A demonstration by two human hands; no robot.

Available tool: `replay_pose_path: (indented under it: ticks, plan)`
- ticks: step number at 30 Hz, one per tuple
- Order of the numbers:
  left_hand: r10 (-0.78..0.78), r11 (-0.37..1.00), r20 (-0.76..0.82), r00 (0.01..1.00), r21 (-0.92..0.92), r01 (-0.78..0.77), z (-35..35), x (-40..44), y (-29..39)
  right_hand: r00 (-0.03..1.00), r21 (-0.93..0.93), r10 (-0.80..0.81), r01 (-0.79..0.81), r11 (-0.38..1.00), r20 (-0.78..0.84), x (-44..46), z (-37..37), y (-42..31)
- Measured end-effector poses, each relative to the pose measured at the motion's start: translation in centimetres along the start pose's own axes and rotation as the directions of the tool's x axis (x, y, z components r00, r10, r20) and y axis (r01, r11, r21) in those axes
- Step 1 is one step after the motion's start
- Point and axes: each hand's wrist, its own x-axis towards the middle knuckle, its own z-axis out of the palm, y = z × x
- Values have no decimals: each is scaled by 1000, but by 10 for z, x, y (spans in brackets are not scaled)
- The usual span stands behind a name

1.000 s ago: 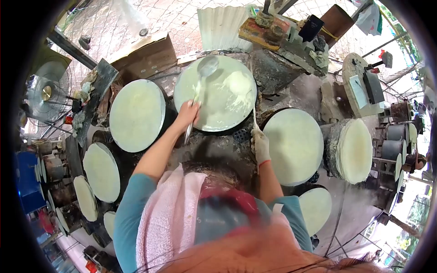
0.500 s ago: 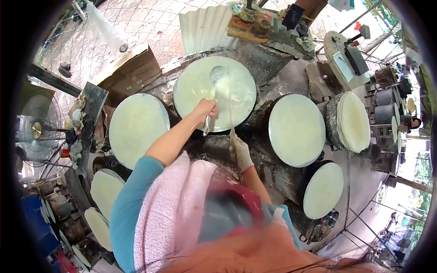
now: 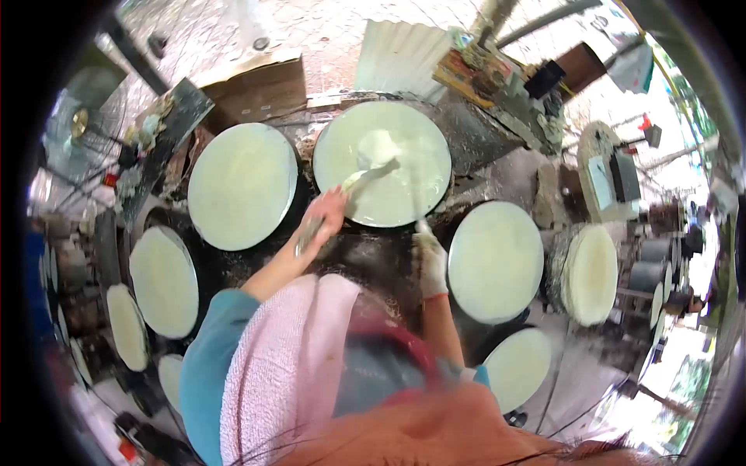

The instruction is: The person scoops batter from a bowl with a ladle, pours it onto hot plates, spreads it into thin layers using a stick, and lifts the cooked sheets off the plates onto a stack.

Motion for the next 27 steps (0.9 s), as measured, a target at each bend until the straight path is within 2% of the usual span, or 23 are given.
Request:
replay_pose_path:
  ticks: [1, 2, 3, 4, 5, 6, 7, 8, 9, 10, 11, 12, 13, 14, 15, 16, 19, 20, 21, 22, 23, 25, 27]
  plan:
    - [-47, 996, 166, 985, -72, 60, 4, -19, -4, 994, -50, 74, -78, 996, -87, 11, -14, -12]
    - [-75, 983, 325, 943, -134, 125, 8, -35, -9, 989, -193, 40, -67, 979, -141, 34, -35, -4]
    - [14, 999, 230, 973, 47, -25, 18, -42, -15, 990, -414, -125, 88, 906, -63, 59, -53, 18]
    - [99, 975, 189, 977, 176, -133, 38, -52, -16, 992, -511, -119, 121, 851, 35, 62, -52, 23]
    - [112, 991, 198, 974, 53, -125, 52, -58, -13, 985, -594, -113, 170, 786, 133, 65, -52, 28]
    - [145, 989, 204, 968, -71, -133, 59, -68, -11, 923, -579, -237, 376, 724, 303, 64, -51, 38]
    - [180, 983, 153, 972, -49, -174, 61, -79, -11, 917, -583, -125, 342, 737, 379, 40, -39, 15]
    - [208, 978, 108, 972, -22, -207, 62, -92, -9, 899, -679, -120, 400, 616, 421, 32, -41, 2]
    - [241, 970, 40, 970, 0, -241, 60, -107, -10, 845, -595, -226, 507, 624, 484, 54, -65, 21]
    - [261, 965, 29, 965, -29, -261, 51, -123, -12, 844, -539, -378, 535, 651, 381, 48, -59, 17]
    - [311, 950, 1, 950, 14, -311, 49, -143, -14, 886, -555, -349, 463, 691, 304, 35, -52, 7]
    - [357, 933, -23, 934, 60, -355, 45, -163, -16, 915, -592, -313, 404, 698, 255, 63, -69, 37]
    - [406, 912, -54, 912, 89, -401, 33, -185, -17, 924, -551, -200, 358, 754, 327, 55, -57, 39]
    - [450, 890, -72, 890, 116, -441, 24, -209, -19, 913, -522, -80, 299, 799, 400, 39, -38, 39]
    - [497, 865, -94, 863, 141, -482, 15, -235, -22, 872, -561, -27, 339, 755, 489, 24, -14, 44]
    - [546, 835, -117, 830, 166, -525, 6, -262, -27, 818, -488, -31, 373, 789, 575, 7, 13, 49]
    - [696, 717, -272, 665, 318, -620, -9, -348, -46, 781, -410, 157, 137, 902, 605, -16, 102, 84]
    - [729, 684, -320, 605, 369, -629, -13, -376, -53, 785, -394, 98, 195, 898, 612, -27, 143, 99]
    - [766, 643, -353, 538, 433, -632, -21, -405, -60, 711, -438, 186, 187, 879, 678, -75, 193, 83]
    - [789, 614, -356, 501, 456, -644, -30, -434, -66, 593, -508, 292, 236, 828, 750, -59, 223, 110]
    - [801, 597, -382, 462, 447, -666, -42, -460, -72, 421, -314, 182, 268, 911, 888, -67, 267, 137]
    - [832, 535, -422, 361, 435, -724, -54, -513, -86, 407, -432, 286, 331, 839, 868, -84, 358, 165]
    - [861, 468, -442, 251, 495, -732, -58, -562, -102, 336, -406, 266, 478, 779, 904, -84, 445, 203]
